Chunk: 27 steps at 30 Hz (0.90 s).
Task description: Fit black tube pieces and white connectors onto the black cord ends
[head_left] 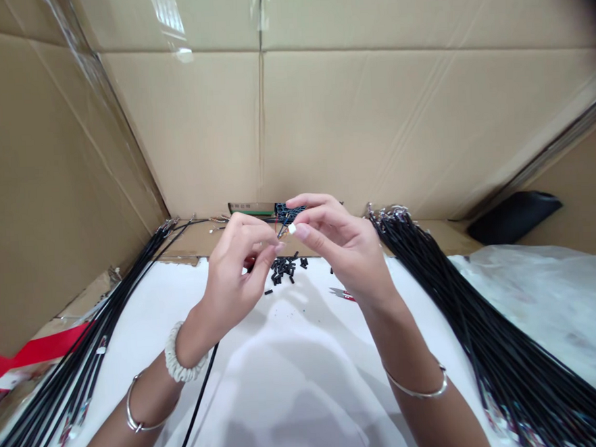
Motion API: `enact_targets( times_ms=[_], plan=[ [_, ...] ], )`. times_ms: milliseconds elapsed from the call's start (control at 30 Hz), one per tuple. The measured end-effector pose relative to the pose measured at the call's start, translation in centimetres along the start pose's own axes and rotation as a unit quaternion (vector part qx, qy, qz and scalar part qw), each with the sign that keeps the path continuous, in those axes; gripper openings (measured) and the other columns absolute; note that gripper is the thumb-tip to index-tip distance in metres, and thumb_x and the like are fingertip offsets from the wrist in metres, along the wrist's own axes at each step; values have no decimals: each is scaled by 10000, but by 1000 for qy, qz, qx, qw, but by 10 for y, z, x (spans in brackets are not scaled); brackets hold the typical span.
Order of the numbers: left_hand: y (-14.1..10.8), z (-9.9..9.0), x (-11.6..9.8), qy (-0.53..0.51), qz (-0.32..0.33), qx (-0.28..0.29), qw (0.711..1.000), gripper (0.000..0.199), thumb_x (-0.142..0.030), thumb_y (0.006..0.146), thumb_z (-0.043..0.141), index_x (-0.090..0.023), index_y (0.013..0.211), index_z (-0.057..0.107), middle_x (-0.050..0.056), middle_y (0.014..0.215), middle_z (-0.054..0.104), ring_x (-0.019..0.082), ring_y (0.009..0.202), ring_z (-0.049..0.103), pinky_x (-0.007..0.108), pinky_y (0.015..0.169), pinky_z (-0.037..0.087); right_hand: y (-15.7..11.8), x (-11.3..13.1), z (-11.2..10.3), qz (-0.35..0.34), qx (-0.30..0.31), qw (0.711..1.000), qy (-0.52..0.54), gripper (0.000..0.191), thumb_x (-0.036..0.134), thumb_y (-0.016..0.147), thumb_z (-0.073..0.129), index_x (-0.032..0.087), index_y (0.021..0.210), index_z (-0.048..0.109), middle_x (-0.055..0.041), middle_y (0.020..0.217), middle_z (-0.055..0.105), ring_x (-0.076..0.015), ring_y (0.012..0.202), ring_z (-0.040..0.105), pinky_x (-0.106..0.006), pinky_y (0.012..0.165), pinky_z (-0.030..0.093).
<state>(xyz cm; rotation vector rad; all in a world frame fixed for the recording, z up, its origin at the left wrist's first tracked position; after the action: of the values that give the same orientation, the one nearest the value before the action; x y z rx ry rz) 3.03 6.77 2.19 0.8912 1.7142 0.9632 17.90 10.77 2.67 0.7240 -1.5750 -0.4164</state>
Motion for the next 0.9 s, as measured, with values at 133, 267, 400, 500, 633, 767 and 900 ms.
enact_targets(
  times_ms=[133, 267, 400, 500, 633, 767, 900],
  plan=[
    [-1, 1, 2, 1, -21, 3, 1000, 191, -35, 931, 636, -210, 1001, 606, 29, 959, 553, 98, 794, 584, 124, 504, 471, 1, 4, 2, -39, 32, 998, -37, 82, 214, 922, 714, 269, 888, 764, -59, 1209, 694, -214, 1213, 621, -353, 906, 535],
    [-3, 2, 5, -26, -34, 2, 999, 178, -46, 930, 642, -213, 988, 616, 27, 967, 557, 93, 775, 583, 119, 478, 463, 3, 4, 2, -66, 47, 995, -57, 95, 206, 929, 696, 269, 898, 759, -72, 1227, 686, -233, 1238, 607, -392, 932, 546],
    [-3, 1, 9, -56, -57, -12, 997, 148, -90, 924, 673, -212, 952, 594, 14, 939, 573, 79, 716, 587, 109, 442, 450, 5, 1, -4, -70, 42, 995, -60, 99, 221, 934, 683, 275, 892, 753, -71, 1223, 686, -235, 1228, 612, -402, 924, 556],
    [-2, 2, 11, -87, -84, -14, 993, 138, -119, 929, 684, -209, 937, 579, -13, 915, 567, 22, 541, 510, 111, 399, 424, 4, 4, -7, -90, 51, 991, -85, 107, 235, 943, 675, 287, 908, 762, -62, 1261, 663, -232, 1203, 607, -436, 1002, 535],
    [-3, 8, 14, -148, -134, 7, 980, 145, -138, 941, 678, -209, 927, 552, -43, 886, 542, -19, 418, 460, 115, 349, 394, 3, 7, -8, -123, 75, 981, -126, 97, 267, 937, 697, 303, 904, 781, -49, 1317, 629, -245, 1179, 589, -451, 1016, 519],
    [-4, 12, 15, -199, -164, 27, 966, 130, -141, 940, 677, -203, 909, 568, -44, 878, 538, -17, 410, 483, 111, 336, 408, 3, 6, -9, -141, 90, 980, -112, 86, 292, 927, 712, 314, 900, 792, -47, 1332, 601, -252, 1189, 580, -426, 963, 542],
    [-3, 13, 17, -232, -191, 33, 953, 142, -153, 933, 691, -205, 904, 563, -42, 854, 591, -16, 384, 466, 106, 322, 408, 4, 3, -11, -136, 92, 982, -92, 100, 306, 925, 712, 299, 865, 791, -56, 1324, 593, -261, 1201, 576, -432, 958, 553]
  ],
)
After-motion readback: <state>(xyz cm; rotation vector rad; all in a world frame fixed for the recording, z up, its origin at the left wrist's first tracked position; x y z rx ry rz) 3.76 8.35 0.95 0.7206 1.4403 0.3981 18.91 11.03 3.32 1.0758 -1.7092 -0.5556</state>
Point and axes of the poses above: each hand's wrist, its own y-axis towards the middle knuckle, its own z-axis out of the palm, x = y × z, the point moved 8 cm from there along y, towards the middle knuckle
